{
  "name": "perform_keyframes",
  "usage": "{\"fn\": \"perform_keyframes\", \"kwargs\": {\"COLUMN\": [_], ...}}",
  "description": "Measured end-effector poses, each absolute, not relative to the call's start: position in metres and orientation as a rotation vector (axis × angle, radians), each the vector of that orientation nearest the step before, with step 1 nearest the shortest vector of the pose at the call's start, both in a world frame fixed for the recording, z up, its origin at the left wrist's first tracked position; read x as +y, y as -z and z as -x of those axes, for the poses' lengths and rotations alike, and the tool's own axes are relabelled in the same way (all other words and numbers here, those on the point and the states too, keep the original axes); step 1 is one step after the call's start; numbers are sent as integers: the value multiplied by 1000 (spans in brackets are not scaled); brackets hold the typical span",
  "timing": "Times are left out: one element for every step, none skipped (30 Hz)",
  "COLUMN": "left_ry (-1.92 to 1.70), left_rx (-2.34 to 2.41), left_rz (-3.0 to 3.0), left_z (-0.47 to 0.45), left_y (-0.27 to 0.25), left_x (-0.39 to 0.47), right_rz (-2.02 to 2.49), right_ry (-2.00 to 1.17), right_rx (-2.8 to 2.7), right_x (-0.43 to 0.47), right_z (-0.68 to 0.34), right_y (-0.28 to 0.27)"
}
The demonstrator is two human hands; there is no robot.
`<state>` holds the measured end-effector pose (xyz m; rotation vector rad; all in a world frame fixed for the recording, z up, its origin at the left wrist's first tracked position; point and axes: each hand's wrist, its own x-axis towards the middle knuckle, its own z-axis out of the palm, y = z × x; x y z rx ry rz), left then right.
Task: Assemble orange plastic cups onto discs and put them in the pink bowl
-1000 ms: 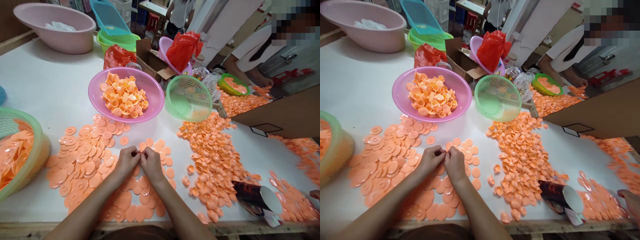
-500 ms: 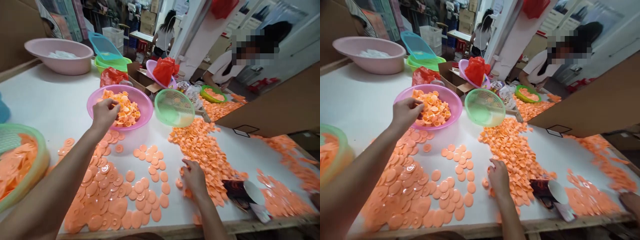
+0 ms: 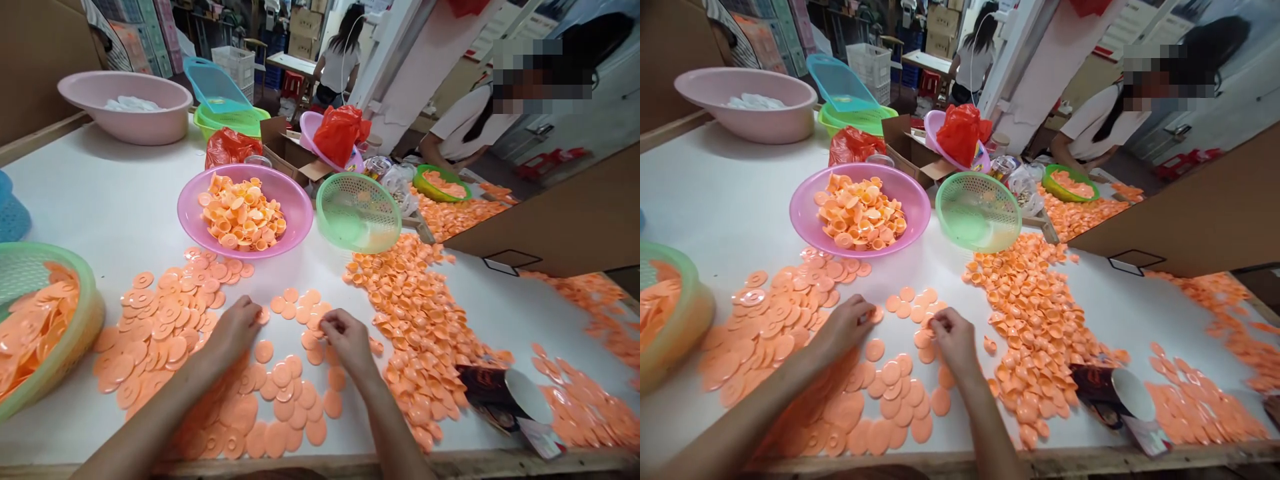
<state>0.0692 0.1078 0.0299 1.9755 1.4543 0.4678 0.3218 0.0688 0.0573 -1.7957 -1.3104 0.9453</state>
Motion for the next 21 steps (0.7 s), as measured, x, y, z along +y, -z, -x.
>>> {"fn": "perform_keyframes", "kwargs": {"left_ry": [-474,-480,-492,-512,-537,-568,-599,-625,-644,-653,-652,-642,-626,-608,-597,-590,-583,-572,-561,-545,-528], "left_rx": [1414,1385,1369,1367,1373,1381,1393,1404,1414,1421,1429,1434,1439,1442,1447,1446,1430,1398,1359,1323,1294], "left_rz": [-1961,-1948,-1934,-1918,-1899,-1876,-1851,-1823,-1791,-1759,-1729,-1708,-1696,-1693,-1699,-1710,-1719,-1714,-1676,-1598,-1491], "left_z": [-75,-80,-83,-85,-86,-86,-87,-87,-87,-88,-90,-91,-92,-92,-92,-90,-89,-87,-84,-83,-81], "left_y": [-28,-27,-26,-24,-23,-22,-21,-21,-21,-22,-23,-24,-25,-26,-27,-28,-30,-31,-32,-34,-36], "left_x": [100,94,89,85,83,83,83,85,86,88,90,91,93,94,96,97,99,102,104,107,110], "right_rz": [1753,1731,1727,1736,1754,1777,1799,1813,1820,1819,1815,1813,1815,1822,1831,1839,1845,1847,1849,1851,1853], "right_ry": [-1012,-1058,-1083,-1095,-1095,-1088,-1079,-1072,-1066,-1060,-1052,-1044,-1037,-1029,-1022,-1018,-1014,-1004,-989,-971,-954], "right_rx": [-1334,-1355,-1368,-1377,-1382,-1384,-1388,-1398,-1414,-1435,-1457,-1477,-1491,-1502,-1512,-1527,-1547,-1573,-1602,-1631,-1658], "right_x": [72,75,77,79,81,82,83,84,85,87,88,89,90,91,92,94,95,96,96,97,97], "right_z": [-305,-289,-276,-265,-257,-251,-247,-245,-243,-242,-241,-239,-238,-236,-235,-234,-233,-233,-233,-232,-232], "right_y": [-55,-51,-47,-43,-39,-36,-33,-33,-33,-33,-35,-36,-38,-39,-40,-41,-41,-41,-41,-41,-41]}}
